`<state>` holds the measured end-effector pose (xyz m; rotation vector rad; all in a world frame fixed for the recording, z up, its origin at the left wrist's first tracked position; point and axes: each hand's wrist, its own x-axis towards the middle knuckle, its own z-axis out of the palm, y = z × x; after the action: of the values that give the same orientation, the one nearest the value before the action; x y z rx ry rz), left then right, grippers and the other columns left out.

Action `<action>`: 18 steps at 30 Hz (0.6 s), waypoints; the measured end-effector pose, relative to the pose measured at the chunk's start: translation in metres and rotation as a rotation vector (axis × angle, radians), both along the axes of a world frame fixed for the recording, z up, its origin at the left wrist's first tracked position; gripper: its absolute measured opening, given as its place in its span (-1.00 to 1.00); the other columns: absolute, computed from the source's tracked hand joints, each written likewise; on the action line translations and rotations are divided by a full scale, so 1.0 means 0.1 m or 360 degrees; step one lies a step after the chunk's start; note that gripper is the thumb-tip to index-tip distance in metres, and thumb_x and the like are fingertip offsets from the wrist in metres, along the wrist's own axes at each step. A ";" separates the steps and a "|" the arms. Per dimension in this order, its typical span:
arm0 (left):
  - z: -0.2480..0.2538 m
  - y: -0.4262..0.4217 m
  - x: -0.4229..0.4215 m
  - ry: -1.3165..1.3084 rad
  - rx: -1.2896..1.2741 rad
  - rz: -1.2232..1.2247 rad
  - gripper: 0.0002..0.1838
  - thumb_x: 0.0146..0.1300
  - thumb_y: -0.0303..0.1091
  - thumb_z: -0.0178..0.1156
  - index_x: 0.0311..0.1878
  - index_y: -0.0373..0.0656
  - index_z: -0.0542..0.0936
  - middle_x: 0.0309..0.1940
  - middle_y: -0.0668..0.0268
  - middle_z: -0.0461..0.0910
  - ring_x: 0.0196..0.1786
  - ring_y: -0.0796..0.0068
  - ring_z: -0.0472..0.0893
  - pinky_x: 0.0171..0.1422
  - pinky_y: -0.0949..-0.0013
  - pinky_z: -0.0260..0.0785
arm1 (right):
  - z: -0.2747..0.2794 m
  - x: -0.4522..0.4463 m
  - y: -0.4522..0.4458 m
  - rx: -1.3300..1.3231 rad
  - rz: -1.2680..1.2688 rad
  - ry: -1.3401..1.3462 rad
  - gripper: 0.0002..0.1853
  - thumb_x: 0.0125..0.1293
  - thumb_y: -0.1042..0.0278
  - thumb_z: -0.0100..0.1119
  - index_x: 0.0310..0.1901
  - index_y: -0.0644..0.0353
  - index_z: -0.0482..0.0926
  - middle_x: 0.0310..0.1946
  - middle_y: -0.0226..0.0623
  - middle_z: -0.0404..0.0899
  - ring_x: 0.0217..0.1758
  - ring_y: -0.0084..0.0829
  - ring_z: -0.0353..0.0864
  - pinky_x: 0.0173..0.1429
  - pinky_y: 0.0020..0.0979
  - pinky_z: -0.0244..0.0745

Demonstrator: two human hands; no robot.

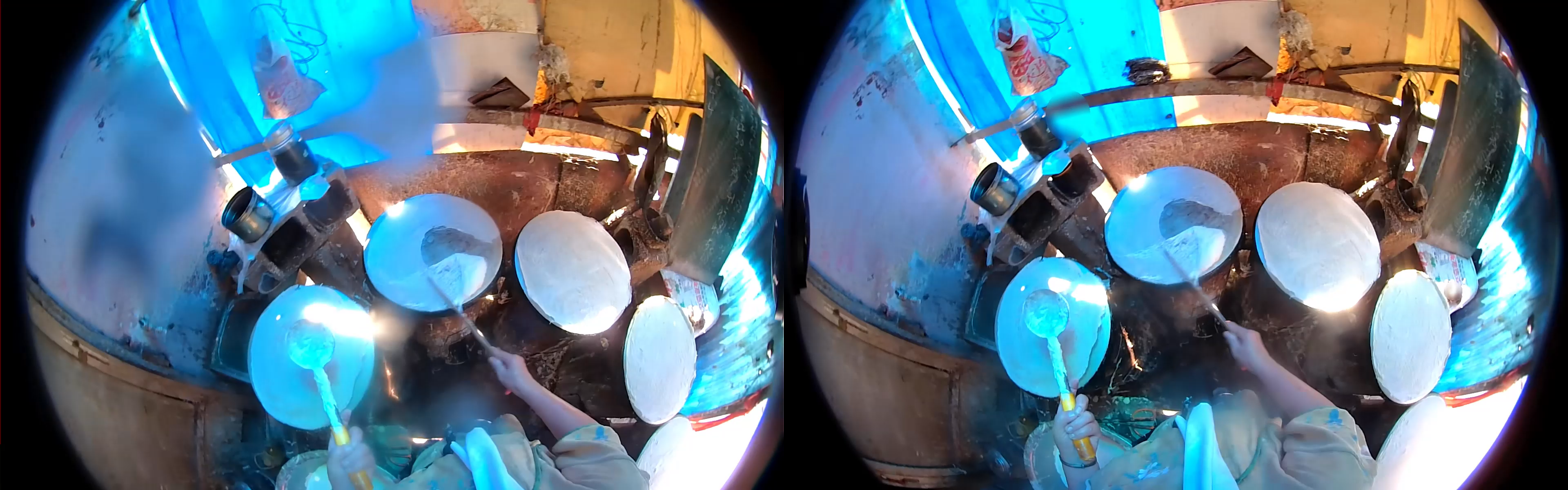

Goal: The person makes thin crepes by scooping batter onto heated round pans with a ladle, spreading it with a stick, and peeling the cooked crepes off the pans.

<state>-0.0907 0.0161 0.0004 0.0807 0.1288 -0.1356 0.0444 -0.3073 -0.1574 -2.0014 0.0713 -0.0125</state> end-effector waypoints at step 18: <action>0.06 -0.20 0.30 0.0290 -0.0118 -0.0027 -0.44 0.13 -0.66 -0.15 0.27 -0.28 0.13 -0.40 0.25 0.26 -0.66 0.76 0.31 -0.66 0.72 0.25 | 0.37 0.88 1.01 0.1144 -0.0660 0.0308 -0.57 0.31 0.22 -0.07 0.20 0.05 0.38 -0.79 -0.48 0.19 -0.82 -0.57 0.24 -0.76 -0.49 0.22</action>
<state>-0.0611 -0.0036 0.0062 -0.0049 0.3045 -0.1647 0.1323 -0.2061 -0.1201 -1.2376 0.5382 -0.0512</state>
